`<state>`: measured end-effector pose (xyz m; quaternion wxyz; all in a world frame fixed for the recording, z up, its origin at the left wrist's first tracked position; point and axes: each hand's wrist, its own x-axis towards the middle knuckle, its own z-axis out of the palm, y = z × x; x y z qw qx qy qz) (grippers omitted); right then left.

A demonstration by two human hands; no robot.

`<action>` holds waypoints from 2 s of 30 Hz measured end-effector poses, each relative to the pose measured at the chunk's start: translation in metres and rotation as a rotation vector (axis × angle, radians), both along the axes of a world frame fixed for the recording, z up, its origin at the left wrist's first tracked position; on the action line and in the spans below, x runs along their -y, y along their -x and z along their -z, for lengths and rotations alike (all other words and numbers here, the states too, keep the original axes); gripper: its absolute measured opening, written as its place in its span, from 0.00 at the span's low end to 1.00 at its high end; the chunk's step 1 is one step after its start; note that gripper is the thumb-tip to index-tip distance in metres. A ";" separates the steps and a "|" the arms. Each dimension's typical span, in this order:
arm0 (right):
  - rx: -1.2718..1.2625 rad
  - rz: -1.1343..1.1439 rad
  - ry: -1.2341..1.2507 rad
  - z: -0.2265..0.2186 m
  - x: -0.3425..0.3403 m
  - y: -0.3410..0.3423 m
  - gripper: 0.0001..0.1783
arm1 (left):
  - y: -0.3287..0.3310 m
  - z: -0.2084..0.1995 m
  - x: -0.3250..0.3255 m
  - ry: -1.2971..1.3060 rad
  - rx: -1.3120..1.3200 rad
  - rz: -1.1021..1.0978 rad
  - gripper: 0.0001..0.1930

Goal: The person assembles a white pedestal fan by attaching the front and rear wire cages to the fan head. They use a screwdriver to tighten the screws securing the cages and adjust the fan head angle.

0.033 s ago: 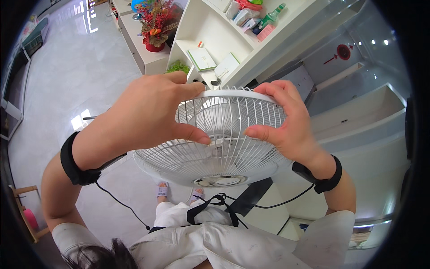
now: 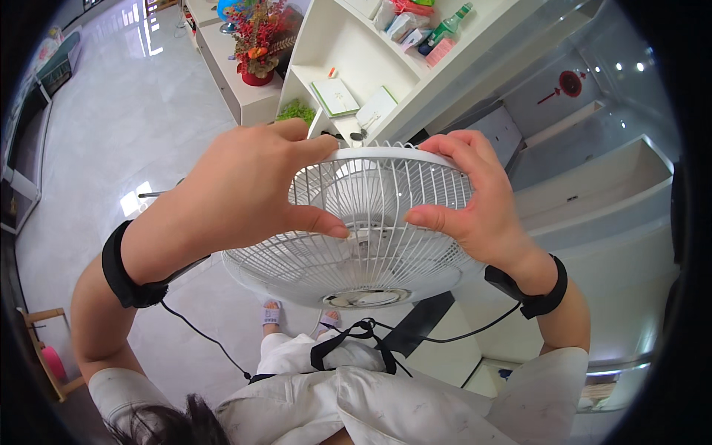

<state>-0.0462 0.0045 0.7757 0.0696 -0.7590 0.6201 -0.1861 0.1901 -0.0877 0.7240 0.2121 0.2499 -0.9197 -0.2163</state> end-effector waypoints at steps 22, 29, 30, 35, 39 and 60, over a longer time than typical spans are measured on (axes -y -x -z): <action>0.846 -0.057 0.033 0.063 -0.064 0.133 0.16 | 0.074 -0.071 -0.028 -0.088 0.208 -0.080 0.12; 1.027 0.025 -0.038 0.127 -0.112 0.225 0.23 | 0.072 -0.065 -0.030 -0.268 0.285 -0.314 0.15; 1.086 0.032 -0.100 0.144 -0.124 0.226 0.23 | 0.072 -0.064 -0.031 -0.258 0.278 -0.320 0.15; 1.358 -0.059 0.056 0.220 -0.146 0.202 0.24 | 0.078 -0.056 -0.033 -0.196 0.219 -0.345 0.17; 1.469 0.032 0.300 0.235 -0.135 0.184 0.16 | 0.075 -0.062 -0.031 -0.263 0.319 -0.369 0.19; 2.041 -0.273 -0.474 0.418 -0.154 0.116 0.42 | -0.087 -0.087 0.031 -0.441 0.000 -0.876 0.21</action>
